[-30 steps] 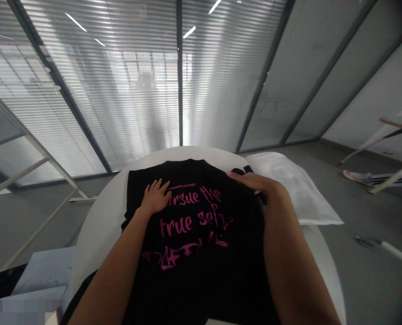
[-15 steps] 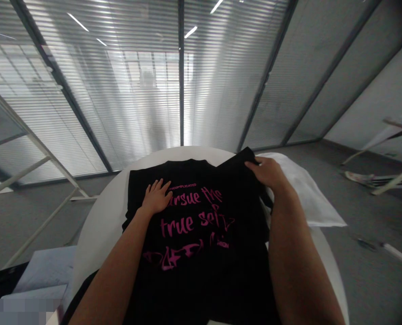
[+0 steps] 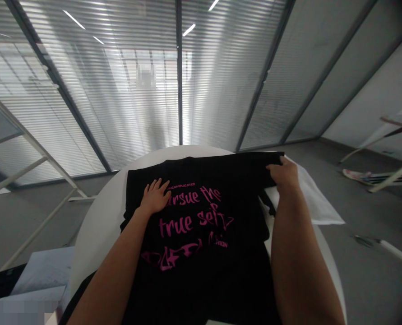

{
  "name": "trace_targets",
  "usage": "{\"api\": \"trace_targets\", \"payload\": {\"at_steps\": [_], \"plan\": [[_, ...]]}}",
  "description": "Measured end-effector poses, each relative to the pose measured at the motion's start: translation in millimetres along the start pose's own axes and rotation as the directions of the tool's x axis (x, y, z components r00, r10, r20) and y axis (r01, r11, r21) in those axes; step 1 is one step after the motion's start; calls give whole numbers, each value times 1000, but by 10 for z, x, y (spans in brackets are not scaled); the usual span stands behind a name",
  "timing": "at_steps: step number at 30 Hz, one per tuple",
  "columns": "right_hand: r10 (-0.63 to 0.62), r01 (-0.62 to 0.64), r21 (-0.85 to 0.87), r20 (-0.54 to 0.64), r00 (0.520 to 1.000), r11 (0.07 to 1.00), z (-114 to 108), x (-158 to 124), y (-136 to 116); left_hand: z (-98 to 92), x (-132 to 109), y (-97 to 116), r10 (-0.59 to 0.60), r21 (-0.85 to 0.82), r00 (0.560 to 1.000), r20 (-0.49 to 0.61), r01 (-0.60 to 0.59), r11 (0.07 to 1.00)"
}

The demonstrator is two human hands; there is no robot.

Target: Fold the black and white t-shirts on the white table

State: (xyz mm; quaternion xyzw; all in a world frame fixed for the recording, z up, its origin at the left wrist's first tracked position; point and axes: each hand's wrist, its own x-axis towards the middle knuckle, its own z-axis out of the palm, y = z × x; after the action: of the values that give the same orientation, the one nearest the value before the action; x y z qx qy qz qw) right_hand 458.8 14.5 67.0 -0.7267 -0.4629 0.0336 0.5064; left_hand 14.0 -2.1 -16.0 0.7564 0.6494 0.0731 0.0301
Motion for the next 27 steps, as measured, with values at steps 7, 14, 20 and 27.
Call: {"api": "trace_targets", "payload": {"at_steps": [7, 14, 20, 27], "plan": [[-270, 295, -117, 192, 944, 948, 31, -237, -644, -20, -3, 11, -1, -1, 1000, 10, 1, 1000], [-260, 502, 36, 887, 383, 864, 319, -622, -966, -50, -14, 39, -8, -3, 1000, 17, 8, 1000], [-131, 449, -110, 872, 471, 887, 550, -647, -727, -59, -11, 54, -10, -9, 1000, 27, 10, 1000], [56, 421, -401, 775, 629, 814, 1118, -950, -376, -32, 1, 29, -9, -10, 1000, 5, 9, 1000]]}}
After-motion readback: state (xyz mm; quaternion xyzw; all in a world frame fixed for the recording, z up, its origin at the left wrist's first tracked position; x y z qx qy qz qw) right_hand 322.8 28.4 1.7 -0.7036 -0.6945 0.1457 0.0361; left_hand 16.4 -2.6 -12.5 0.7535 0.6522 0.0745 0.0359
